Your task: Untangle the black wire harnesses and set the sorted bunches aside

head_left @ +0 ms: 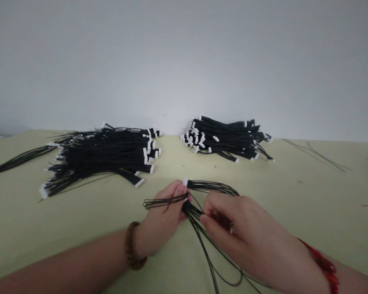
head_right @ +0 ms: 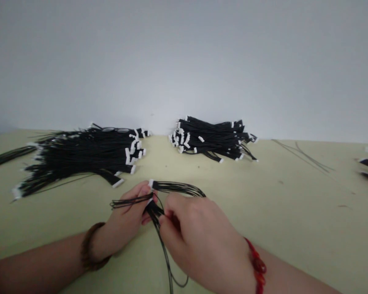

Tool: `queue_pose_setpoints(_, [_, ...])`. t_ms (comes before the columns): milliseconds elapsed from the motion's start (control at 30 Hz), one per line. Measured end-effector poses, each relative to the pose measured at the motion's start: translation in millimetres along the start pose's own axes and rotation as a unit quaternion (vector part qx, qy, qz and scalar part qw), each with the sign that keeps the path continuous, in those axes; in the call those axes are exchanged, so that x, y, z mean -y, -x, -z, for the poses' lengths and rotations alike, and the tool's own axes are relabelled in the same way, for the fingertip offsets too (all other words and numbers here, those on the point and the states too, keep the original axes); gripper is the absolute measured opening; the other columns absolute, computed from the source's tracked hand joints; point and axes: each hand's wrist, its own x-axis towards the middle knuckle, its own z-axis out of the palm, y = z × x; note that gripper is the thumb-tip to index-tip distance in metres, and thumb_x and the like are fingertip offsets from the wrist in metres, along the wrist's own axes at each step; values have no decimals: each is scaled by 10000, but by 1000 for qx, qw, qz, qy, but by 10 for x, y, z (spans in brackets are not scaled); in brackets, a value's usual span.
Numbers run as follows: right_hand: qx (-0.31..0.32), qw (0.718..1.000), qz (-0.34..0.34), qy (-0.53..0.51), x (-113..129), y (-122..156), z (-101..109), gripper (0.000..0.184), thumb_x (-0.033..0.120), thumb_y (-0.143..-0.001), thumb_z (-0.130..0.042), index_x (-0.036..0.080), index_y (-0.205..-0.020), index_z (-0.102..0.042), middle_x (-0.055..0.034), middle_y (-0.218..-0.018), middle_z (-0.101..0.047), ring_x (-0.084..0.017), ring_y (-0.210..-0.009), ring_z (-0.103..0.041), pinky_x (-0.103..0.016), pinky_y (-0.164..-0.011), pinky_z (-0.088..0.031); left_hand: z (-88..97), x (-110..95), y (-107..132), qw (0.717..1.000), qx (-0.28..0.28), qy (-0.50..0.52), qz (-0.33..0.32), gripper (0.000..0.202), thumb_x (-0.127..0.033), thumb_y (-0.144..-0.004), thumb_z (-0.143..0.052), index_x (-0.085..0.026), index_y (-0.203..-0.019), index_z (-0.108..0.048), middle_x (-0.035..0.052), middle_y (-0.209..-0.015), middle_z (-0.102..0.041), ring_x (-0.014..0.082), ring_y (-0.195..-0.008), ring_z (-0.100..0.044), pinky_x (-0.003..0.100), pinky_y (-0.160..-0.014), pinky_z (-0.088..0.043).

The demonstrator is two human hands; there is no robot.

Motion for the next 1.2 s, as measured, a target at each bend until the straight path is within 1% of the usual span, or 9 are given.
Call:
queue_pose_setpoints(133, [-25,999,-21,12,-1,-13,-32,115,237,-790,-432,202,-696,-488,24,-621,-524,-103,-519,-410,-232,-469,-248,-2,-13,0,1000,4,5,15,317,-454,-824,-431,-160,-705,-431,-51,-599,-380,40,-460,-305,152,-396,-291])
queue_pose_setpoints(233, [-38,998,-38,-22,-15,-22,-59,75,218,-777,-440,210,-759,-512,23,-644,-548,-109,-542,-452,-231,-483,-275,-4,-20,-5,1000,3,1,16,319,-459,-824,-421,-164,-703,-434,-56,-574,-360,43,-443,-290,156,-387,-283])
queue_pose_setpoints(333, [-52,996,-38,-57,-27,-32,-79,87,230,-789,-449,219,-814,-531,26,-672,-568,-109,-569,-481,-228,-497,-292,-2,-15,-4,1000,12,-3,14,317,-453,-830,-409,-168,-695,-432,-61,-555,-344,45,-433,-279,159,-383,-278])
queue_pose_setpoints(467, [-62,996,-39,-44,-35,-34,-105,165,320,-834,-439,220,-744,-535,34,-619,-551,-100,-523,-456,-231,-491,-274,3,4,20,999,36,-27,15,320,-445,-838,-405,-168,-678,-423,-55,-555,-344,50,-456,-293,159,-397,-274])
queue_pose_setpoints(567, [-84,996,-22,10,-36,-24,-114,239,320,-851,-411,196,-673,-510,21,-587,-532,-97,-486,-429,-242,-481,-245,2,14,41,998,54,-25,12,321,-439,-848,-392,-168,-678,-416,-51,-569,-352,51,-468,-300,158,-409,-277])
queue_pose_setpoints(633, [-95,995,-2,30,-33,-16,-114,264,309,-862,-390,185,-654,-497,13,-579,-525,-94,-474,-422,-248,-482,-233,0,15,49,998,55,-26,14,314,-437,-851,-387,-170,-690,-421,-51,-574,-356,50,-464,-301,157,-404,-274])
queue_pose_setpoints(833, [-106,993,18,46,-24,-8,-116,273,290,-862,-391,176,-625,-465,16,-550,-497,-90,-461,-413,-253,-479,-211,-1,5,48,998,67,-14,15,311,-428,-862,-372,-170,-693,-411,-57,-562,-339,50,-459,-289,163,-408,-267])
queue_pose_setpoints(1000, [-119,991,22,51,-29,-10,-118,251,271,-850,-419,175,-624,-472,26,-532,-487,-84,-449,-405,-251,-478,-207,-3,-3,42,997,74,-29,0,321,-430,-860,-374,-165,-680,-395,-57,-564,-333,48,-466,-299,164,-411,-267])
queue_pose_setpoints(1200, [-138,989,36,43,-40,-12,-130,266,288,-851,-409,175,-619,-474,27,-523,-481,-83,-431,-394,-243,-458,-203,22,42,40,996,73,-57,-19,321,-427,-869,-359,-165,-688,-398,-55,-561,-340,50,-470,-308,169,-408,-271])
